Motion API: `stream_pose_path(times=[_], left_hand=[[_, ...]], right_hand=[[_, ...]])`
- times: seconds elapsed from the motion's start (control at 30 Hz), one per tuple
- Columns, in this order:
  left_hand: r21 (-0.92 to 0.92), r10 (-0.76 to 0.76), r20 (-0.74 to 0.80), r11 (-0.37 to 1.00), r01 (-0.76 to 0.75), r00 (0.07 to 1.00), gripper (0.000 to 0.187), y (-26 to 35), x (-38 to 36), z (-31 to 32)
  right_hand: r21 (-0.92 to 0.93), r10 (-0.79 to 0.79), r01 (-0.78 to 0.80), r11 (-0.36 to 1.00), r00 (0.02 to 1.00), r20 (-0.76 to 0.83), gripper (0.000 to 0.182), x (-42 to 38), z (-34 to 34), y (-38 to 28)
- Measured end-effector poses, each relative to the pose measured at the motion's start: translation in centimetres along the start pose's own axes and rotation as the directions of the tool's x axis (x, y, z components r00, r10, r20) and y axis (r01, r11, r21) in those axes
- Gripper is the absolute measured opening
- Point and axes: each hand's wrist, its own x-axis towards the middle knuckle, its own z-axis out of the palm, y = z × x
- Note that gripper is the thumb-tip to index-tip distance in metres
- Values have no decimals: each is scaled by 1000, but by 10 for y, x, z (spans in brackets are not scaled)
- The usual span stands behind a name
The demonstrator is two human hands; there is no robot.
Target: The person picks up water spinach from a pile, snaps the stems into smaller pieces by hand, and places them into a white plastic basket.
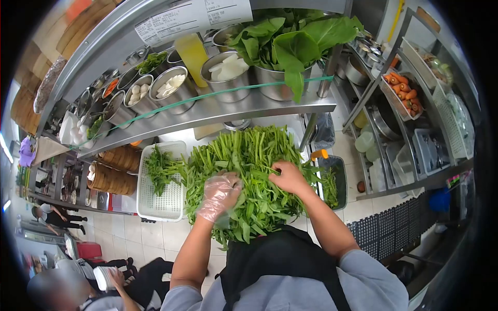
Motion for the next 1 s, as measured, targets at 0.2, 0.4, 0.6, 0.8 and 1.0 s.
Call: stream_pose_path(times=[0.2,0.4,0.6,0.8,1.0], left_hand=[[-26,-405,206,908,419,891,42,54,46,1],[-337,-508,280,742,579,815,48,45,45,4],[-611,-569,-1,652,450,822,35,51,17,-27],[-747,-543,-84,589,308,835,25,75,11,-77],[-767,-441,-47,591,251,896,25,79,21,-78]], right_hand=[[363,-217,203,909,976,-4,24,-2,3,-6],[480,-219,211,852,975,-39,24,-1,18,19],[-3,-141,143,990,967,-211,59,-23,-22,-29],[179,-405,488,854,841,-359,42,-25,-51,-116],[186,-418,482,856,858,-297,28,18,-50,-140]])
